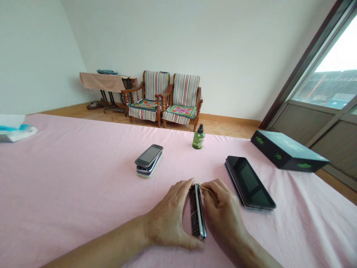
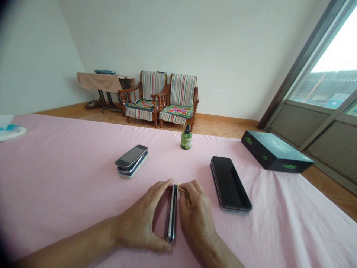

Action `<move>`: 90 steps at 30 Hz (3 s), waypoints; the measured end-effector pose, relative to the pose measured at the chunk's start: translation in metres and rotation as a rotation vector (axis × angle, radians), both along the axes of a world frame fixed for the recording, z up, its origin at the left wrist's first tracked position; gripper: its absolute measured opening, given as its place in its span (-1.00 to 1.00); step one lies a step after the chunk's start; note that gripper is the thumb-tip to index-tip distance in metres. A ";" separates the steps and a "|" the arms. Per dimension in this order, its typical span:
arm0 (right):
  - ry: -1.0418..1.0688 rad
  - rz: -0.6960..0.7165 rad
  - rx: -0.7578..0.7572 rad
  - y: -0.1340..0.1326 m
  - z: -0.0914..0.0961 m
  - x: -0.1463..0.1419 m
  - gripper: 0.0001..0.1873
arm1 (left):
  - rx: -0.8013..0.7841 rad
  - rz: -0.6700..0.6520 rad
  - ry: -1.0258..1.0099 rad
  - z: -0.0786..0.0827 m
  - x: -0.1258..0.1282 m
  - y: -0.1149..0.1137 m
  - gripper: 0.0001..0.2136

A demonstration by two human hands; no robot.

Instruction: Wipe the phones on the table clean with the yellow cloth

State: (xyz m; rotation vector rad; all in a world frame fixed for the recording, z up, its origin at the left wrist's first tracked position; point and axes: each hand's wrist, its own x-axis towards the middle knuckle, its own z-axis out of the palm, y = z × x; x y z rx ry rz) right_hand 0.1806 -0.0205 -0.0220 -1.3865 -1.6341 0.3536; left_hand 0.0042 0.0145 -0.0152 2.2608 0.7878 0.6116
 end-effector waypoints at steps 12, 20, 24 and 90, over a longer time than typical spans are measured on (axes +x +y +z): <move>0.074 0.195 0.031 0.008 0.003 0.004 -0.70 | 0.004 -0.011 -0.039 0.002 0.001 0.002 0.00; 0.059 0.262 0.003 0.004 0.012 0.007 -0.73 | -0.034 0.016 -0.007 -0.002 -0.002 0.001 0.08; 0.062 0.270 -0.030 -0.006 0.014 0.002 -0.76 | -0.031 0.011 -0.017 -0.002 -0.003 0.002 0.06; 0.304 0.311 -0.023 -0.014 0.002 -0.008 -0.80 | -0.220 0.091 -0.326 -0.004 -0.005 0.016 -0.09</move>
